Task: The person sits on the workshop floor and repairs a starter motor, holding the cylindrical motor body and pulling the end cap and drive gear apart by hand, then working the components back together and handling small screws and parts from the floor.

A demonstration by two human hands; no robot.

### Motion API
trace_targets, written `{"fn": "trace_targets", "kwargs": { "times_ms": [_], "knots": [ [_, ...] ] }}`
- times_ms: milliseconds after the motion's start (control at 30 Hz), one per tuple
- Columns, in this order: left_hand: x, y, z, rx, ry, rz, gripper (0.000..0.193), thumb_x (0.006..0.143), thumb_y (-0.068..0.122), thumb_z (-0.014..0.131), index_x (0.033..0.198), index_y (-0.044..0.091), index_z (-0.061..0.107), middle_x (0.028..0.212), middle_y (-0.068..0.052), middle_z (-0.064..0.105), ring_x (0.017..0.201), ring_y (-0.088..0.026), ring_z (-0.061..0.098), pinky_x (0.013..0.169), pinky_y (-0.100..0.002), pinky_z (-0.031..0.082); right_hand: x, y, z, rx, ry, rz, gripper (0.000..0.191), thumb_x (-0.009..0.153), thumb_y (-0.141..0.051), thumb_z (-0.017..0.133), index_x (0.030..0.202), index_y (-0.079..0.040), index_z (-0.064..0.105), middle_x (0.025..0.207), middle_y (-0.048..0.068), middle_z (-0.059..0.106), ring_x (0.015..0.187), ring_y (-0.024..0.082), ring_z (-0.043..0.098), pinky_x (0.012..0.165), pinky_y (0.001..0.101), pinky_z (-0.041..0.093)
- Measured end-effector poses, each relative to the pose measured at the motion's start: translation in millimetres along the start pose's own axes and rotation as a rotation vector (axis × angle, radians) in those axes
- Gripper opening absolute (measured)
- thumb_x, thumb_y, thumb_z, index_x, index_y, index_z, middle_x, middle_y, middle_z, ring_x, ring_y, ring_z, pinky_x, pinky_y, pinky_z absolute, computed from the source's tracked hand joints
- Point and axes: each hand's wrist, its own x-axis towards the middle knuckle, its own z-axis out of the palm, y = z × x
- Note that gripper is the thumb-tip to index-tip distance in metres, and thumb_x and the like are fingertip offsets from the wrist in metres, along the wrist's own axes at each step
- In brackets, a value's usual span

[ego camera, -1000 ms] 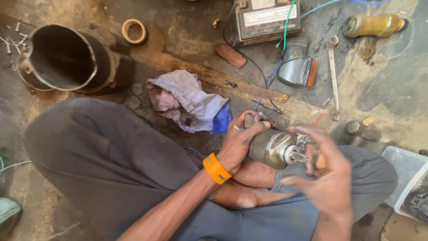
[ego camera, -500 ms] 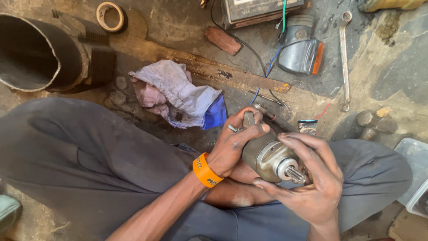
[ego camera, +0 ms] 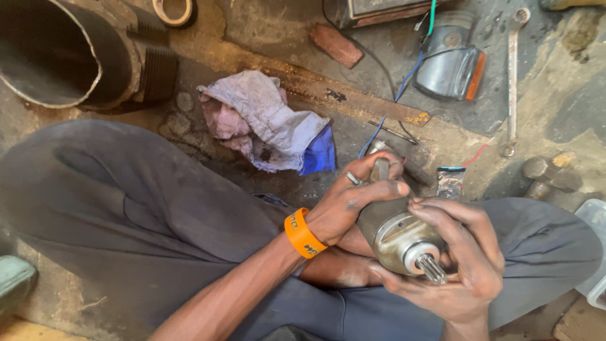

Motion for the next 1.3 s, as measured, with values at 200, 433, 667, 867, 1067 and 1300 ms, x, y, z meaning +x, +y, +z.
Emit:
{"fn": "trace_targets", "kwargs": {
  "times_ms": [200, 433, 667, 867, 1067, 1300],
  "knots": [
    [1, -1, 0, -0.065, -0.022, -0.093, 0.016, 0.093, 0.017, 0.071, 0.097, 0.010, 0.057, 0.092, 0.005, 0.053, 0.090, -0.006, 0.050, 0.081, -0.024, 0.042, 2, 0, 0, 0.002, -0.026, 0.009, 0.070, 0.059, -0.031, 0.094, 0.113, 0.004, 0.067, 0.113, 0.015, 0.065, 0.103, 0.025, 0.069, 0.091, 0.0354, 0.059],
    [1, 0, -1, -0.084, -0.087, -0.114, 0.014, 0.093, 0.016, 0.069, 0.096, 0.008, 0.058, 0.092, 0.002, 0.060, 0.091, -0.007, 0.056, 0.084, -0.025, 0.044, -2, 1, 0, 0.013, -0.029, -0.013, 0.068, 0.059, -0.030, 0.094, 0.112, 0.004, 0.068, 0.111, 0.016, 0.066, 0.099, 0.025, 0.070, 0.088, 0.0351, 0.060],
    [3, -5, -3, -0.081, -0.168, -0.101, 0.015, 0.096, 0.015, 0.069, 0.094, 0.008, 0.056, 0.092, 0.003, 0.056, 0.092, -0.007, 0.053, 0.084, -0.026, 0.042, -2, 8, -2, 0.052, -0.081, -0.063, 0.067, 0.058, -0.030, 0.093, 0.109, 0.005, 0.068, 0.110, 0.018, 0.068, 0.099, 0.025, 0.073, 0.089, 0.0361, 0.062],
    [3, -9, -4, -0.064, -0.190, -0.112, 0.016, 0.096, 0.017, 0.069, 0.093, 0.009, 0.056, 0.090, 0.003, 0.054, 0.089, -0.006, 0.051, 0.083, -0.025, 0.042, -2, 12, -5, 0.048, -0.120, -0.100, 0.063, 0.058, -0.031, 0.092, 0.106, 0.004, 0.069, 0.107, 0.018, 0.070, 0.096, 0.026, 0.074, 0.087, 0.0363, 0.062],
    [4, -12, -5, -0.009, -0.180, -0.093, 0.016, 0.095, 0.019, 0.069, 0.092, 0.009, 0.057, 0.089, 0.004, 0.054, 0.090, -0.005, 0.051, 0.084, -0.024, 0.042, -4, 13, -4, 0.036, -0.104, -0.092, 0.063, 0.060, -0.035, 0.090, 0.105, 0.003, 0.069, 0.105, 0.018, 0.071, 0.096, 0.026, 0.075, 0.089, 0.0374, 0.063],
    [5, -18, -6, -0.085, -0.186, -0.101, 0.018, 0.096, 0.018, 0.070, 0.091, 0.008, 0.057, 0.089, 0.003, 0.055, 0.090, -0.007, 0.052, 0.083, -0.026, 0.042, -7, 17, -4, 0.100, -0.089, -0.070, 0.062, 0.067, -0.040, 0.089, 0.108, 0.002, 0.069, 0.108, 0.016, 0.070, 0.098, 0.024, 0.074, 0.089, 0.0338, 0.062]
  ]
}}
